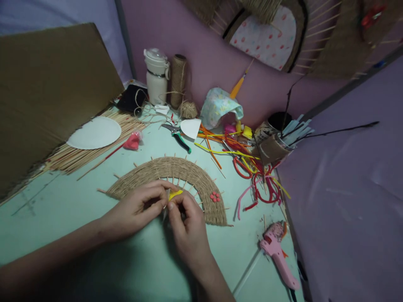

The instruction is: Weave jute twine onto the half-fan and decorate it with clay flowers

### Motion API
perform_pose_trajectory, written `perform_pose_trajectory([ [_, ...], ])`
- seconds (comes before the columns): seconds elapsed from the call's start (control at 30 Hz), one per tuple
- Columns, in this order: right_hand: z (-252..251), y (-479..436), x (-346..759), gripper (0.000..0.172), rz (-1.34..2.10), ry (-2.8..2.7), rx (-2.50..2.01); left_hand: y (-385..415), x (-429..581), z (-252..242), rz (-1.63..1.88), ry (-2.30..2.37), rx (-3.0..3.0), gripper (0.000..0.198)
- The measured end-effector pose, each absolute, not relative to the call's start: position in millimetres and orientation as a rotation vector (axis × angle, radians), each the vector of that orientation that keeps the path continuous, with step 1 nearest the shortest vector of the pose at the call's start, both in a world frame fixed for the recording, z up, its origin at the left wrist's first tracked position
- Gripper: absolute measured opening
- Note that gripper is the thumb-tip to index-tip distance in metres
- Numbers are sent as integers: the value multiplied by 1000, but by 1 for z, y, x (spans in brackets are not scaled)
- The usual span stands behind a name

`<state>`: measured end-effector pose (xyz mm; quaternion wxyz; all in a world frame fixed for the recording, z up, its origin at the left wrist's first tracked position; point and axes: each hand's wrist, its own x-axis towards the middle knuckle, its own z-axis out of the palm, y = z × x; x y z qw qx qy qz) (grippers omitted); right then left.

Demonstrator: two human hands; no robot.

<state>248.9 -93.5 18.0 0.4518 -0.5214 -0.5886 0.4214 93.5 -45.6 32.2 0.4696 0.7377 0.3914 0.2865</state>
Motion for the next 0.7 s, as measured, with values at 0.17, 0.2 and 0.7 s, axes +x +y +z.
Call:
perform_pose_trajectory([
  [0.17, 13, -93, 247, 18, 877, -1498, -1347, -47, 93, 33, 710, 990, 1760, 21],
  [0.2, 12, -93, 246, 18, 794, -1528, -1367, -48, 93, 32, 712, 1004, 1764, 20],
  [0.7, 13, -95, 245, 11, 590, -1636, -1438, -54, 98, 27, 783, 1043, 1915, 16],
])
